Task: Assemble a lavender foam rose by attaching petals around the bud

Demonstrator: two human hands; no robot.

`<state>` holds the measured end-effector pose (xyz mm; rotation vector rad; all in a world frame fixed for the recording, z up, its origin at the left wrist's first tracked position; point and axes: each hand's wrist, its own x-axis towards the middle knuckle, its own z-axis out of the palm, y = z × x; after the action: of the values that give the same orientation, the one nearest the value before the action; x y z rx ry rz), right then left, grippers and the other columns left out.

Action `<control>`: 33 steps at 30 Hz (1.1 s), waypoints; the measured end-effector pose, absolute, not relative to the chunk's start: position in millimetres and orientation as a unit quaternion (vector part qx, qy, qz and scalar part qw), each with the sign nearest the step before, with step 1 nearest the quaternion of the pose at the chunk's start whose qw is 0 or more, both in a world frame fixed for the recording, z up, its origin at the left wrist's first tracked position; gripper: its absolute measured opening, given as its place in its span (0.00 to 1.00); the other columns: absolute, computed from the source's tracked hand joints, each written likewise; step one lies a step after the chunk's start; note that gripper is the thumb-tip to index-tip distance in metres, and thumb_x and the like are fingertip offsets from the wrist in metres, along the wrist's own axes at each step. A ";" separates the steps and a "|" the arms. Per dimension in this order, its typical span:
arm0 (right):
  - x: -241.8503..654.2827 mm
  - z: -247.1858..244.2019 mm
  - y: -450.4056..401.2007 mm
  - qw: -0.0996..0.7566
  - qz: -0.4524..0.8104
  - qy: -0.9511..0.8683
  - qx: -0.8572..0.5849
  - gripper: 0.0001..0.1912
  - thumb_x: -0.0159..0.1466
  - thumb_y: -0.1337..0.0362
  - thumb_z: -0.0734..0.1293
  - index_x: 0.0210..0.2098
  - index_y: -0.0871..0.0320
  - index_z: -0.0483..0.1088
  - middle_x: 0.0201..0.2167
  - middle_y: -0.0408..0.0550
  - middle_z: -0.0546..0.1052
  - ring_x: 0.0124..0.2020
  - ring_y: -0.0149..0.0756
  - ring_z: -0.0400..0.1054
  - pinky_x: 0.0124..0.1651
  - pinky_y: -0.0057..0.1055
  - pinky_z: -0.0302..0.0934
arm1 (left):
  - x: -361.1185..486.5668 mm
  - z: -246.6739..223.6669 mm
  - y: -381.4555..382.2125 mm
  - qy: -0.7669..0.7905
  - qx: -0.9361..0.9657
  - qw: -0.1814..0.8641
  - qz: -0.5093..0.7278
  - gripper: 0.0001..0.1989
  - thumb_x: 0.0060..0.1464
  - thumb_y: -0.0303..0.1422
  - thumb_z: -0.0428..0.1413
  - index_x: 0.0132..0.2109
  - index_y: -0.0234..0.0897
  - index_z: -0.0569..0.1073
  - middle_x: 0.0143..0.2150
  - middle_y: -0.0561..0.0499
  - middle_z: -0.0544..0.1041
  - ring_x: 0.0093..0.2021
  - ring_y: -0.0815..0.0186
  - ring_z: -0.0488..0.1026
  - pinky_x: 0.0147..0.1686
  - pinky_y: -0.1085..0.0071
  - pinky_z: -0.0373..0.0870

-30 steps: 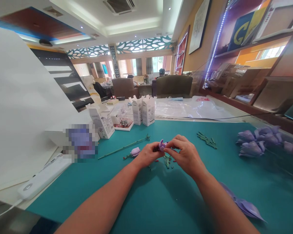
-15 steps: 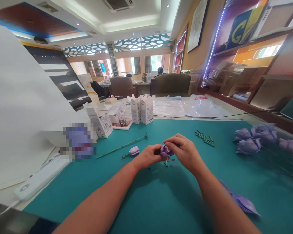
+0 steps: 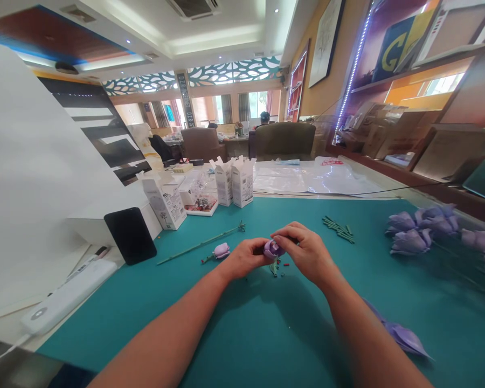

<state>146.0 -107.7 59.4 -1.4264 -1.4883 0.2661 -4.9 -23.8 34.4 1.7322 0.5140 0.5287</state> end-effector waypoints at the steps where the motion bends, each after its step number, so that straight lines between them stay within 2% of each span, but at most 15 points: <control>1: 146.8 59.8 -108.3 0.512 0.110 -0.612 -0.593 0.11 0.59 0.59 0.63 0.31 0.54 0.76 0.29 0.45 0.73 0.29 0.33 0.66 0.33 0.31 0.60 | -5.1 34.5 -23.8 0.223 0.742 0.588 0.230 0.15 0.43 0.36 0.62 0.39 0.32 0.75 0.33 0.52 0.72 0.35 0.68 0.67 0.39 0.71 0.64; 6: 154.9 59.8 -110.0 0.531 0.166 -0.573 -0.602 0.13 0.56 0.54 0.66 0.33 0.56 0.76 0.28 0.46 0.76 0.29 0.35 0.68 0.30 0.31 0.62 | -6.1 33.8 -22.1 0.245 0.730 0.586 0.251 0.17 0.45 0.36 0.62 0.42 0.32 0.75 0.32 0.52 0.73 0.33 0.69 0.67 0.33 0.74 0.63; 11: 158.3 58.8 -109.4 0.484 0.282 -0.583 -0.588 0.15 0.53 0.56 0.70 0.38 0.56 0.76 0.28 0.45 0.77 0.28 0.34 0.69 0.29 0.30 0.65 | -6.6 34.0 -20.5 0.247 0.737 0.569 0.268 0.15 0.45 0.35 0.61 0.41 0.31 0.76 0.32 0.52 0.72 0.33 0.69 0.67 0.32 0.74 0.64; 21: 152.6 59.8 -110.0 0.491 0.242 -0.597 -0.587 0.14 0.54 0.57 0.69 0.38 0.56 0.76 0.27 0.44 0.76 0.28 0.33 0.68 0.29 0.30 0.65 | -5.5 29.8 -17.7 0.244 0.721 0.587 0.275 0.15 0.43 0.34 0.62 0.40 0.32 0.76 0.34 0.51 0.74 0.35 0.68 0.68 0.37 0.71 0.65; 24: 154.1 59.2 -109.5 0.517 0.213 -0.590 -0.583 0.16 0.54 0.56 0.68 0.39 0.57 0.75 0.26 0.44 0.75 0.27 0.33 0.67 0.30 0.30 0.63 | -5.4 27.5 -14.4 0.250 0.676 0.627 0.296 0.17 0.40 0.33 0.64 0.41 0.33 0.75 0.33 0.52 0.74 0.34 0.69 0.68 0.39 0.71 0.64; 28: 158.2 56.7 -108.0 0.542 0.171 -0.553 -0.609 0.16 0.56 0.53 0.66 0.38 0.57 0.75 0.29 0.47 0.77 0.30 0.36 0.68 0.32 0.32 0.62 | -6.4 29.5 -13.0 0.273 0.599 0.687 0.309 0.21 0.38 0.35 0.66 0.42 0.33 0.75 0.32 0.50 0.74 0.33 0.69 0.69 0.36 0.71 0.63; 33: 163.4 50.9 -105.6 0.538 0.143 -0.537 -0.633 0.16 0.57 0.53 0.64 0.36 0.57 0.76 0.29 0.48 0.78 0.29 0.36 0.68 0.32 0.32 0.61 | -6.6 31.1 -12.7 0.270 0.559 0.724 0.302 0.19 0.39 0.37 0.65 0.40 0.33 0.76 0.34 0.48 0.75 0.33 0.69 0.70 0.37 0.70 0.64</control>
<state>163.4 -105.6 50.9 -1.5069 -1.2785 0.3394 -6.6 -12.7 31.1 1.2342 0.5955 0.6665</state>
